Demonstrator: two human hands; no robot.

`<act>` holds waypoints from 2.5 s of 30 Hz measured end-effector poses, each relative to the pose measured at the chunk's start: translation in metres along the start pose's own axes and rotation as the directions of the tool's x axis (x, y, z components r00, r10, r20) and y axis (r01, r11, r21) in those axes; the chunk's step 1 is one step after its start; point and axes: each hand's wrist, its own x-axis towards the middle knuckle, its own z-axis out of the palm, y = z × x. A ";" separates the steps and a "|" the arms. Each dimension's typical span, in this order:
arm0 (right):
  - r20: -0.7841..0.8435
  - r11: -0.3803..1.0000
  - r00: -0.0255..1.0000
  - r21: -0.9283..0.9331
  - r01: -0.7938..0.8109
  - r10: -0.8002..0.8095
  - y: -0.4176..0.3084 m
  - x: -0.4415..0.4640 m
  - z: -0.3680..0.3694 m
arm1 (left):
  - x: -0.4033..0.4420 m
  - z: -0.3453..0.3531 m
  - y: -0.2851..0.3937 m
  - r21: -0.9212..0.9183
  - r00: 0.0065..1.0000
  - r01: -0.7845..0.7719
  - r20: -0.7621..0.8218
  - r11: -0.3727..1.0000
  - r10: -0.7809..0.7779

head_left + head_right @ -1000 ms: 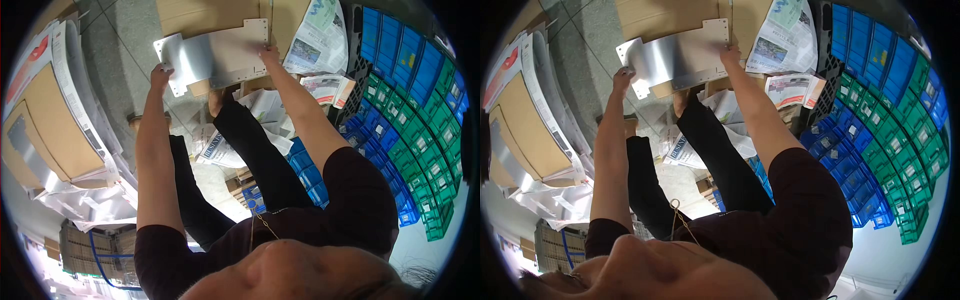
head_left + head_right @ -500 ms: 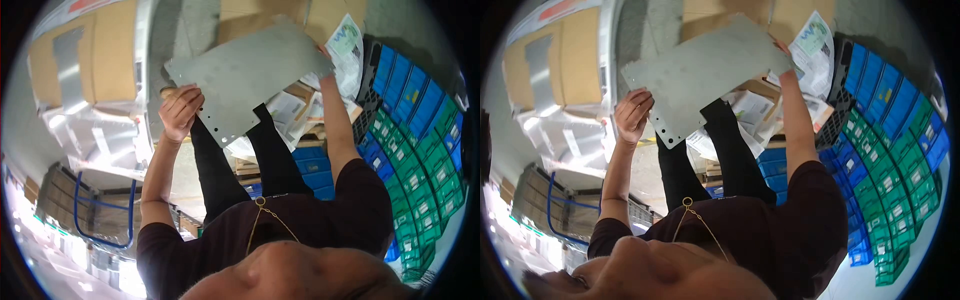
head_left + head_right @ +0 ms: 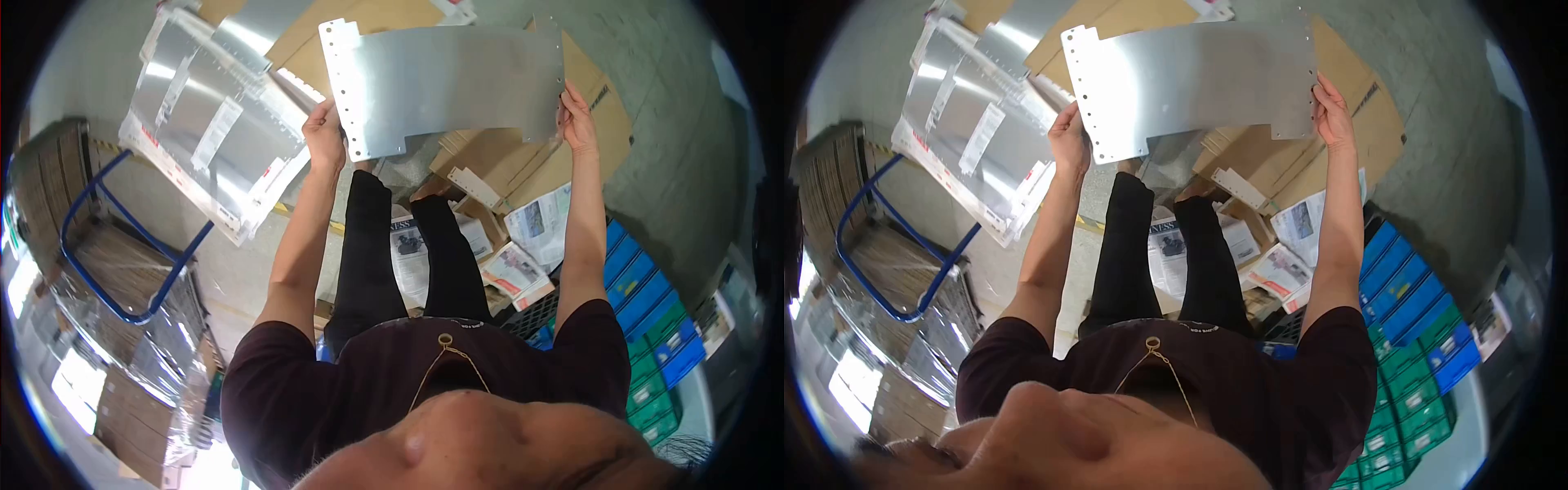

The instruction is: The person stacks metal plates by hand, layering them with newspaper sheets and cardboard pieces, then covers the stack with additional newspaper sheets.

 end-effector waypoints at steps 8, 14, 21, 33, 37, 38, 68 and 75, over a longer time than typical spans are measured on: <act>0.117 0.948 0.980 -0.294 -0.122 0.163 0.029 0.111 0.121 | 0.046 -0.107 0.000 0.095 0.976 0.160 -0.165 0.983 -0.143; 0.050 0.789 0.978 -0.600 -0.134 0.204 0.098 0.169 0.185 | 0.034 -0.159 -0.056 0.088 0.877 0.394 -0.333 0.915 -0.346; -0.085 0.798 0.996 -0.601 -0.050 -0.002 0.144 0.224 0.232 | 0.090 -0.178 -0.085 0.235 0.895 0.284 -0.413 0.930 -0.169; 0.119 0.060 0.935 -0.987 0.148 -0.335 0.198 0.286 0.232 | 0.142 -0.178 -0.108 0.643 0.913 0.326 -0.403 0.693 -0.057; 0.102 0.156 0.983 -0.980 0.126 -0.156 0.199 0.275 0.252 | 0.147 -0.171 -0.110 0.471 0.882 0.310 -0.466 0.826 -0.066; 0.123 0.296 0.990 -0.945 0.136 -0.062 0.200 0.276 0.254 | 0.149 -0.171 -0.110 0.452 0.879 0.305 -0.472 0.838 -0.066; -0.684 0.224 0.701 -0.664 -0.713 0.205 0.401 -0.212 -0.309 | -0.064 0.044 -0.402 0.852 0.625 -0.222 0.497 0.473 -0.602; -0.945 0.626 0.313 -0.189 -0.756 0.093 0.425 -0.196 -0.375 | -0.092 0.181 -0.535 0.798 0.378 -0.350 0.600 0.491 -0.705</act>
